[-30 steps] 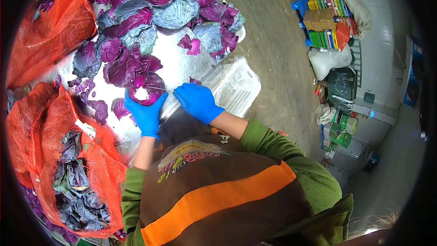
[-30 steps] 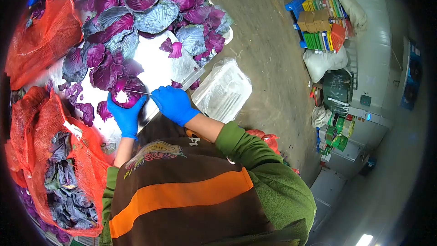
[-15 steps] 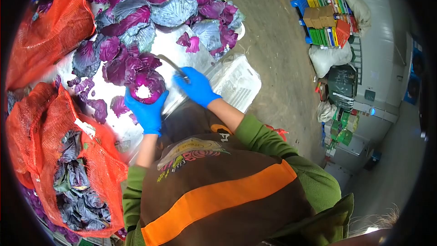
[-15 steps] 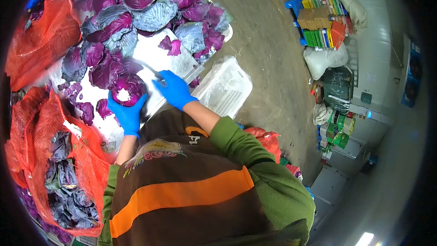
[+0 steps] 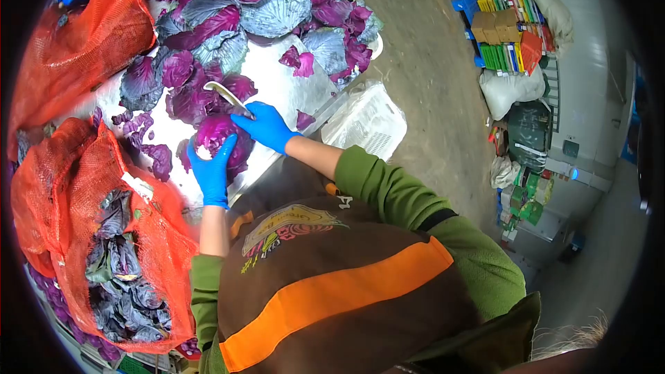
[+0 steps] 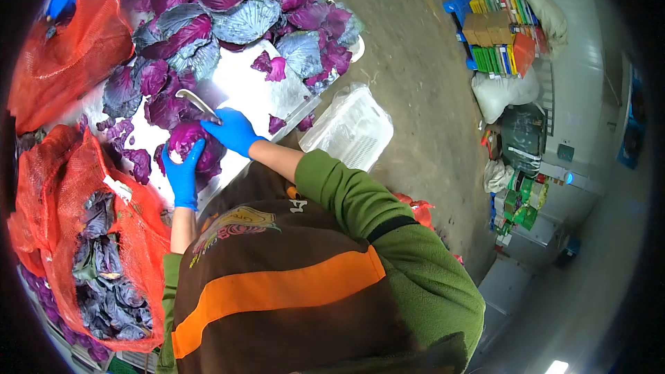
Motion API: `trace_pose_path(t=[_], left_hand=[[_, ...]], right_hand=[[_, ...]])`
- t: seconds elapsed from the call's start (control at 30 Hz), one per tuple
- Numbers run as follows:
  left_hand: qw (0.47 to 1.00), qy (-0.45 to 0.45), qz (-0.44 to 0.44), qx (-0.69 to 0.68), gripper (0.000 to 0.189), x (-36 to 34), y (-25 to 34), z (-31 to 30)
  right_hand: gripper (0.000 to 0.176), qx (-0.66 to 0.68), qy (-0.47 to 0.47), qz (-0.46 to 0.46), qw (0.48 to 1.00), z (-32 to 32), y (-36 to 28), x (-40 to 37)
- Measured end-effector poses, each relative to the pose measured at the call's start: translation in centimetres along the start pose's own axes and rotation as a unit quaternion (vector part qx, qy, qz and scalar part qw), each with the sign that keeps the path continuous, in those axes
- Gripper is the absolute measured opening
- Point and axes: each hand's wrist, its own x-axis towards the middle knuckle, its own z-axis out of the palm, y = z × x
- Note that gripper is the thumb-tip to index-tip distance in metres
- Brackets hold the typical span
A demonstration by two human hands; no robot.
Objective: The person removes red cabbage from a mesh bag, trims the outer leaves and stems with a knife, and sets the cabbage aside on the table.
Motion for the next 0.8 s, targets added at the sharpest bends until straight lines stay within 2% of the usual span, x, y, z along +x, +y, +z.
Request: trace_pose_path(t=[0.07,0.1,0.17,0.23,0.3,0.37,0.4,0.43,0.47,0.5,0.53,0.57,0.6,0.63,0.7,0.77,0.8], left_hand=[[0.999,-0.017,-0.003,-0.045,0.093,0.4,0.1,-1.2],[0.995,-0.038,-0.012,-0.088,0.091,0.4,0.1,-2.0],[0.993,-0.046,0.047,-0.099,0.089,0.8,-0.7,-4.0],[0.977,-0.063,0.062,-0.194,0.090,0.5,-0.5,-6.0],[0.953,-0.119,0.084,-0.266,0.091,0.4,0.3,-7.9],[0.930,-0.146,0.059,-0.333,0.086,0.9,-1.4,-10.4],[0.931,-0.141,0.065,-0.331,0.086,1.0,-2.6,-11.6],[0.915,-0.137,0.031,-0.379,0.084,1.1,-3.9,-12.5],[0.895,-0.134,-0.002,-0.426,0.083,1.2,-4.4,-13.1],[0.895,-0.130,0.003,-0.427,0.083,1.0,-4.0,-13.0],[0.852,-0.171,0.021,-0.495,0.084,0.5,-3.2,-12.4],[0.801,-0.214,0.037,-0.559,0.086,0.0,-2.3,-11.3],[0.844,-0.132,0.026,-0.520,0.090,-1.0,-0.7,-10.1],[0.844,-0.130,0.023,-0.520,0.090,-1.0,-1.0,-9.7],[0.863,-0.135,0.033,-0.485,0.090,-0.5,-1.8,-8.5],[0.871,-0.151,0.042,-0.465,0.088,-0.2,-1.7,-7.9],[0.861,-0.148,0.028,-0.486,0.088,-0.2,-1.6,-7.8]], right_hand=[[0.025,-0.191,0.100,-0.163,0.963,0.5,-1.1,0.8],[0.025,-0.187,0.102,-0.165,0.963,0.4,-1.8,0.9],[0.023,-0.208,0.079,-0.258,0.940,-0.1,-3.8,0.7],[0.025,-0.159,0.040,-0.268,0.949,-0.9,-6.8,0.3],[0.023,0.011,-0.006,-0.188,0.982,-1.8,-8.8,1.2],[0.025,0.150,-0.029,-0.197,0.968,-3.1,-9.6,2.8],[0.029,0.118,-0.010,-0.163,0.979,-3.9,-11.1,2.4],[0.032,0.085,0.008,-0.129,0.988,-4.9,-12.7,2.0],[0.038,-0.054,0.070,-0.165,0.982,-5.7,-11.5,3.7],[0.044,-0.192,0.131,-0.197,0.953,-6.4,-9.7,5.4],[0.053,-0.308,0.275,-0.365,0.834,-6.0,-9.0,4.6],[0.055,-0.249,0.233,-0.306,0.889,-4.9,-9.8,3.0],[0.055,-0.120,0.115,-0.264,0.950,-3.4,-11.5,0.8],[0.055,0.015,-0.006,-0.209,0.978,-1.9,-12.7,-1.6],[0.053,-0.080,-0.113,-0.188,0.972,0.1,-12.6,-4.9],[0.049,-0.228,-0.104,-0.178,0.952,0.9,-14.7,-7.0],[0.036,-0.180,-0.111,-0.180,0.961,1.0,-14.1,-6.8]])
